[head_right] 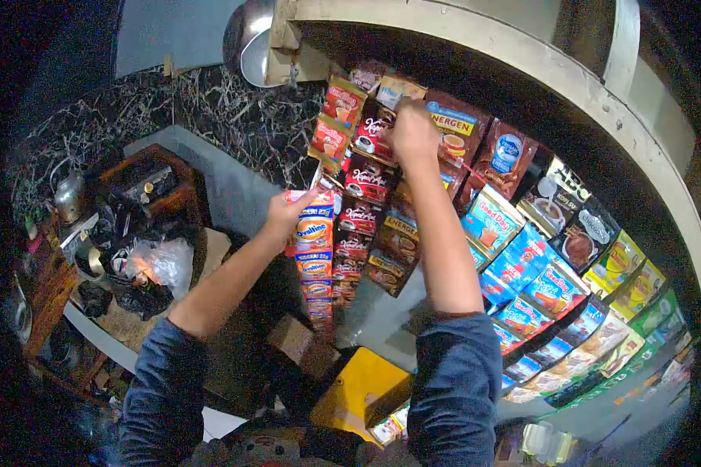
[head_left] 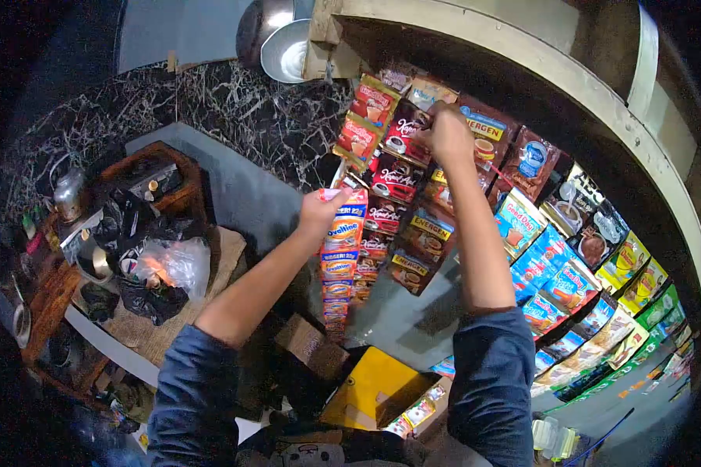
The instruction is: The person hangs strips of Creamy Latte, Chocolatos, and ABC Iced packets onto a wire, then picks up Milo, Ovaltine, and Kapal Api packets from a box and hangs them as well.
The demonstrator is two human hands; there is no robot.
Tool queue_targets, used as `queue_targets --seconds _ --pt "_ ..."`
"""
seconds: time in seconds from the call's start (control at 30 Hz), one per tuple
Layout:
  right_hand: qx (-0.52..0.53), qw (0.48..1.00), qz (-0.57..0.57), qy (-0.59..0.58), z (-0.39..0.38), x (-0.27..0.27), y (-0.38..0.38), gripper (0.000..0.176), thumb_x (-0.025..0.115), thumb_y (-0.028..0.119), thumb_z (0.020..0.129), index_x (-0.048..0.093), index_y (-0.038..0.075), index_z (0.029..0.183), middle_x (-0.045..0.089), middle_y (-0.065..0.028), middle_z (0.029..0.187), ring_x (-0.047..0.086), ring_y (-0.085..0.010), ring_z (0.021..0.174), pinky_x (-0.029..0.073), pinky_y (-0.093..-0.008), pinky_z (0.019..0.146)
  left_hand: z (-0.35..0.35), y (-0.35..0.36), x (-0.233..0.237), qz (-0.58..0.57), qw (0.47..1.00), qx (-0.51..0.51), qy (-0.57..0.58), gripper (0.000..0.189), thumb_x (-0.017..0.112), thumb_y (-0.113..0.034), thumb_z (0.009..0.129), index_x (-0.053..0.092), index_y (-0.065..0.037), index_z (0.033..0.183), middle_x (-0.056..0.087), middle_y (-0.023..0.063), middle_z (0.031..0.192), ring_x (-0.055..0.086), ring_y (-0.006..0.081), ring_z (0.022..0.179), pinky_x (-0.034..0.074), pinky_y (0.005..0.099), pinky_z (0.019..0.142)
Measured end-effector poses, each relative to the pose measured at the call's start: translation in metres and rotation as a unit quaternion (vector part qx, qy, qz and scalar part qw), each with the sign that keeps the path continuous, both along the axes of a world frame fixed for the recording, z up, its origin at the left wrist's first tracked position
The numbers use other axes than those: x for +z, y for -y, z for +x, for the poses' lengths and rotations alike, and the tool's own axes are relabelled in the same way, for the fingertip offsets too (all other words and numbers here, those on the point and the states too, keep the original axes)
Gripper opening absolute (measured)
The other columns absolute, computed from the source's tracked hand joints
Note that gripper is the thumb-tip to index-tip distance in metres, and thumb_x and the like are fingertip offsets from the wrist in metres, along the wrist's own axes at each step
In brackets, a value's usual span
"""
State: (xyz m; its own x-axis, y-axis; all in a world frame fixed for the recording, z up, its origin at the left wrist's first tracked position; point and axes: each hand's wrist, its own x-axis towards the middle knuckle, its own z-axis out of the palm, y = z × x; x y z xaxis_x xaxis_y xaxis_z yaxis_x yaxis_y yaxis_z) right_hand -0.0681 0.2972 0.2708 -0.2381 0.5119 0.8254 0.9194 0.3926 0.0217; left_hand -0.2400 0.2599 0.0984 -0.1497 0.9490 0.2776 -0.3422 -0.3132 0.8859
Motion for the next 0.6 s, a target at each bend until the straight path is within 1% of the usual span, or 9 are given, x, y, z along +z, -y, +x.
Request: queue_targets --seconds 0.03,0.1,0.13,0.2,0.23,0.3,0.33,0.53,0.6 --pt "0.000 1.000 0.001 -0.001 0.000 0.001 0.017 0.035 0.071 0.018 0.058 0.053 0.001 0.083 0.056 -0.0191 0.082 0.055 -0.0321 0.078 0.043 -0.0392 0.067 -0.001 0.007 0.005 0.014 0.999 -0.004 -0.034 0.024 0.060 -0.024 0.076 0.058 0.000 0.080 0.060 0.0054 0.072 0.057 0.0122 0.058 0.046 0.0257 0.054" --pt "0.018 0.989 0.147 0.011 -0.001 -0.008 0.052 0.040 0.070 0.020 0.061 0.049 -0.001 0.088 0.054 -0.0189 0.085 0.056 -0.0341 0.077 0.046 -0.0401 0.066 -0.004 0.031 0.007 -0.001 0.999 -0.016 -0.034 0.025 0.059 -0.025 0.077 0.059 -0.001 0.082 0.060 0.0042 0.074 0.056 0.0106 0.060 0.045 0.0239 0.057" --pt "0.020 0.988 0.152 0.014 0.000 -0.013 0.060 0.040 0.070 0.020 0.061 0.049 -0.001 0.088 0.054 -0.0189 0.085 0.056 -0.0341 0.077 0.046 -0.0401 0.066 -0.009 0.041 0.000 0.003 0.999 -0.019 -0.049 0.025 0.059 -0.025 0.077 0.059 -0.001 0.082 0.060 0.0038 0.074 0.056 0.0100 0.061 0.045 0.0238 0.058" --pt "-0.006 0.996 0.054 -0.073 0.004 -0.020 0.066 0.031 0.064 0.023 0.069 0.053 -0.002 0.082 0.056 -0.0215 0.081 0.056 -0.0367 0.072 0.046 -0.0425 0.064 -0.012 0.071 -0.005 -0.003 0.997 -0.017 -0.070 0.024 0.058 -0.024 0.078 0.060 -0.001 0.084 0.060 0.0030 0.075 0.055 0.0094 0.063 0.045 0.0237 0.059" --pt "-0.007 0.996 0.055 -0.073 0.006 -0.021 0.062 0.031 0.064 0.023 0.069 0.053 -0.002 0.082 0.056 -0.0215 0.081 0.056 -0.0367 0.072 0.046 -0.0425 0.064 -0.012 0.087 -0.006 -0.015 0.997 -0.016 -0.080 0.024 0.057 -0.023 0.078 0.060 -0.001 0.085 0.060 0.0026 0.075 0.055 0.0093 0.064 0.045 0.0238 0.060" --pt "-0.081 0.987 -0.114 -0.076 0.016 -0.025 0.043 0.031 0.057 0.027 0.074 0.056 -0.004 0.074 0.057 -0.0241 0.074 0.056 -0.0385 0.069 0.045 -0.0441 0.064 -0.013 0.101 -0.022 -0.010 0.997 -0.018 -0.076 0.023 0.056 -0.022 0.079 0.060 0.000 0.086 0.060 0.0037 0.073 0.055 0.0091 0.062 0.045 0.0232 0.057" --pt "-0.039 0.991 -0.115 -0.054 0.018 -0.027 0.030 0.036 0.055 0.030 0.076 0.057 -0.005 0.068 0.056 -0.0261 0.069 0.056 -0.0395 0.069 0.045 -0.0446 0.064 -0.013 0.108 -0.030 -0.004 0.997 -0.018 -0.071 0.023 0.054 -0.020 0.081 0.060 0.001 0.087 0.060 0.0048 0.072 0.055 0.0089 0.060 0.045 0.0226 0.055" --pt "0.002 0.990 -0.050 -0.128 0.011 -0.060 0.006 0.034 0.053 0.029 0.077 0.054 -0.005 0.072 0.054 -0.0263 0.065 0.055 -0.0395 0.066 0.044 -0.0451 0.060 -0.018 0.129 -0.080 -0.034 0.998 0.011 -0.047 0.021 0.055 -0.018 0.080 0.060 0.002 0.087 0.060 0.0041 0.073 0.055 0.0078 0.062 0.045 0.0217 0.057" --pt "0.007 0.988 -0.074 -0.134 0.009 -0.073 0.010 0.033 0.053 0.028 0.077 0.053 -0.005 0.075 0.054 -0.0255 0.064 0.055 -0.0392 0.063 0.043 -0.0452 0.056 -0.016 0.142 -0.070 -0.038 0.999 0.011 -0.020 0.020 0.055 -0.017 0.080 0.060 0.002 0.085 0.060 0.0039 0.073 0.054 0.0070 0.062 0.044 0.0211 0.058"
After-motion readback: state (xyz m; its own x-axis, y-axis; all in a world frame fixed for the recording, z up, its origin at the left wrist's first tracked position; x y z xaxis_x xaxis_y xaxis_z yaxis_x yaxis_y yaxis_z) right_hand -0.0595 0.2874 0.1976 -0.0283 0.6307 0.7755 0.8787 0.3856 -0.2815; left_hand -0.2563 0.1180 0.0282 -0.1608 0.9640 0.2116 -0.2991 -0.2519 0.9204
